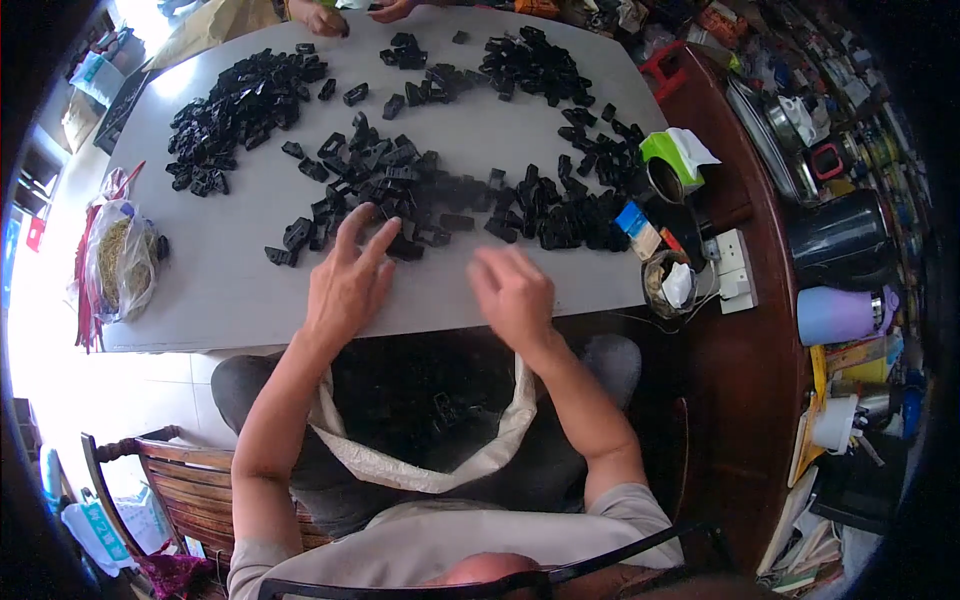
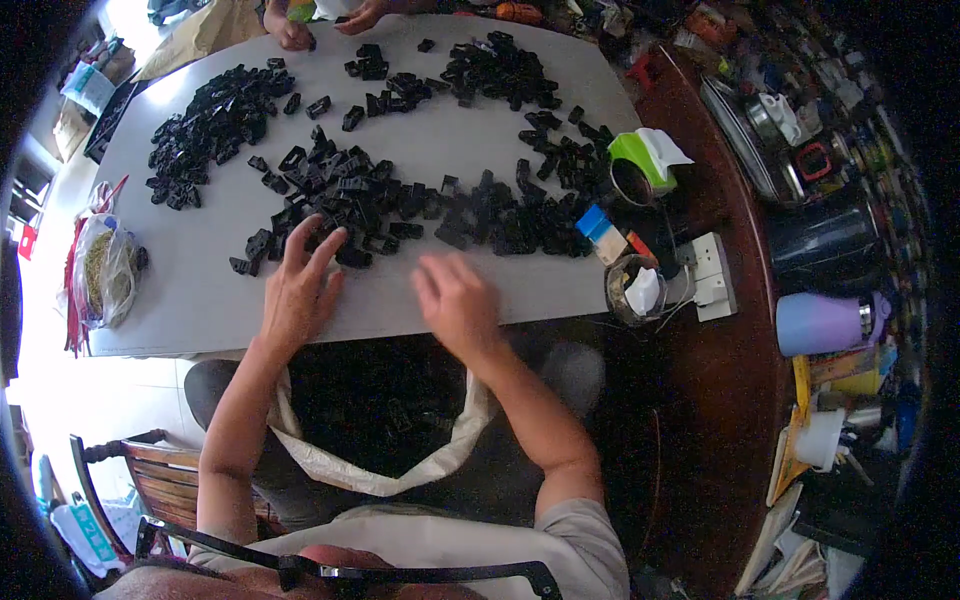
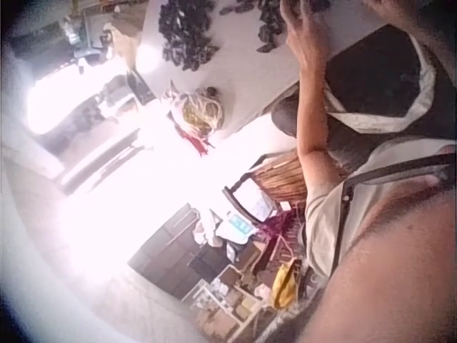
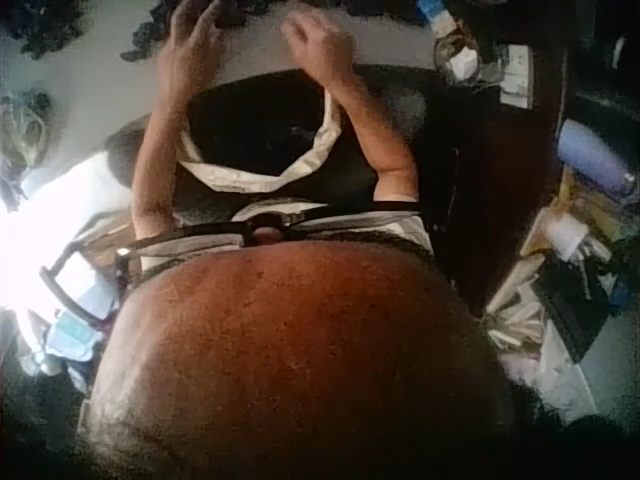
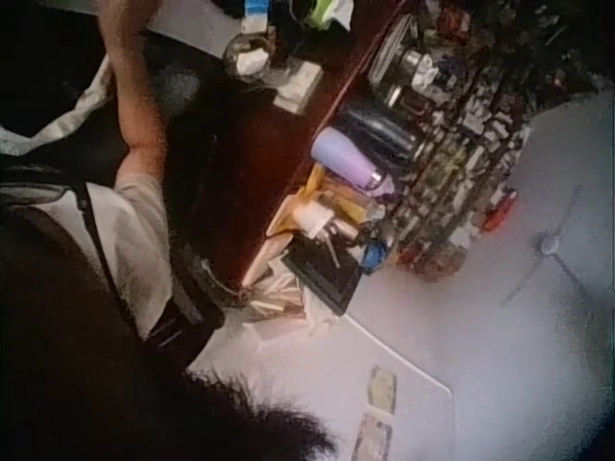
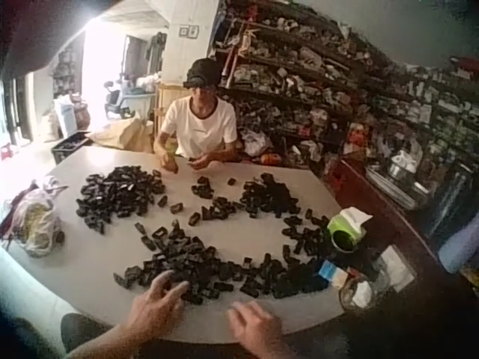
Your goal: The person sorts small black plastic components by hand from a table into a white bag.
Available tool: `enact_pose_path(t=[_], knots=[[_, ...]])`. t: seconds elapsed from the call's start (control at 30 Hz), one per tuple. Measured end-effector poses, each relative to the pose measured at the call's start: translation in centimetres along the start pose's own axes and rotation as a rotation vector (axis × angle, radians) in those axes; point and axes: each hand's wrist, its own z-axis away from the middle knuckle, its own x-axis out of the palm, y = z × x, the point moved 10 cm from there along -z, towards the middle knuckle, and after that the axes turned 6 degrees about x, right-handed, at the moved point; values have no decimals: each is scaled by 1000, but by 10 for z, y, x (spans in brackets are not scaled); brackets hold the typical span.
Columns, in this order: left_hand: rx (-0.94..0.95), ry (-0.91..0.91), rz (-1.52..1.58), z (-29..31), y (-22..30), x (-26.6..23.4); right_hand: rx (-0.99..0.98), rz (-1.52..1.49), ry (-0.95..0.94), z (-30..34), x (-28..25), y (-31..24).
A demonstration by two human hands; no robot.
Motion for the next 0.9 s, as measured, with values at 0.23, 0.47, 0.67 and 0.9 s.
enact_pose_path(t=[0.23, 0.47, 0.67, 0.9], knots=[[12, -37, 49, 6, -18, 10, -2, 229, 147, -14, -7, 18], [-180, 56, 262, 15, -38, 1, 190, 25, 24, -16, 0, 39], [-385, 102, 364, 19, -55, -1, 153, 77, 33, -14, -1, 32], [-406, 236, 632, 19, -42, 2, -209, -154, -9, 16, 14, -45]])
